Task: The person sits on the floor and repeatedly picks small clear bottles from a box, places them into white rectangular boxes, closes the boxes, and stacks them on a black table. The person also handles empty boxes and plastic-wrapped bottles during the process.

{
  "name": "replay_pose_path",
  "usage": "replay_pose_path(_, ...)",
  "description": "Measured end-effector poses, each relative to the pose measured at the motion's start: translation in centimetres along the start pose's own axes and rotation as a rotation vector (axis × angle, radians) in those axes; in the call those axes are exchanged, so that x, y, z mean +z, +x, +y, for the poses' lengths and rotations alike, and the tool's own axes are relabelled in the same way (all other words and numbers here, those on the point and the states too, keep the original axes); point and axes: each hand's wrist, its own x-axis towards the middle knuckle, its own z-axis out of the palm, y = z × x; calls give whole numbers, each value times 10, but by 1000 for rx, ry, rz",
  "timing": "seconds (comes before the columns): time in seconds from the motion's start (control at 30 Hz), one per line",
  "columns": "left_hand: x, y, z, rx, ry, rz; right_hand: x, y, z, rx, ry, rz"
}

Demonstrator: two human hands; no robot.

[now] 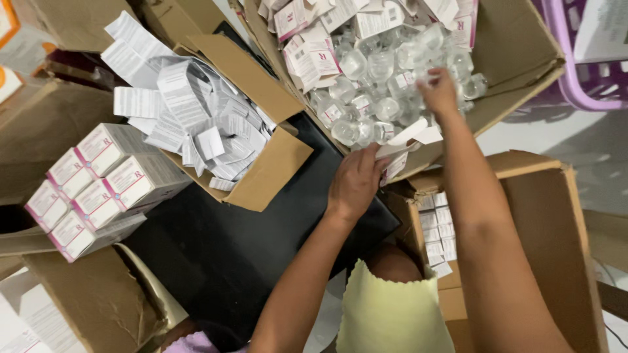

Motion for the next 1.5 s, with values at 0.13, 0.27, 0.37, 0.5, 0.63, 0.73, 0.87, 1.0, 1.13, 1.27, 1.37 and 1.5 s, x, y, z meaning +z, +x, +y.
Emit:
replay_pose_path(0.13, 3, 1, -1, -15, -7, -4, 60, 15, 61, -40, -223, -5)
replay_pose_path(0.27, 8, -3, -4, 54, -14, 53, 78, 2, 57, -56, -234, 160)
replay_pose_path(0.37, 8, -4, -4, 13, -17, 36, 54, 3, 22, 234, -92, 90)
replay_pose_path(0.5, 7, -6, -5, 94, 13, 137, -3, -20, -23, 592, 448, -55)
replay_pose_path(0.63, 5, -5, -2, 49, -77, 234, -65, -105, -66, 440, 1165, -240)
replay_pose_path(0.73, -8, -11, 14, 66, -159, 374, -110, -201, -109, 105, 1366, -489)
replay_pose_path(0.87, -33, -41, 49, 61, -280, 627, -160, -306, -171, -165, 988, -594)
replay_pose_path(1.0, -104, -125, 52, -218, -411, 731, -142, -349, -233, -187, 731, -648)
replay_pose_path(1.13, -179, -214, 12, -373, -425, 866, -65, -371, -271, -524, -14, -577)
replay_pose_path(1.27, -225, -272, -36, -401, -553, 975, 43, -388, -294, -674, -160, -701)
replay_pose_path(1.37, -241, -296, -74, -471, -616, 978, 94, -400, -296, -748, -493, -568)
replay_pose_path(1.5, -245, -310, -107, -558, -570, 964, 113, -409, -295, -976, -370, -503)
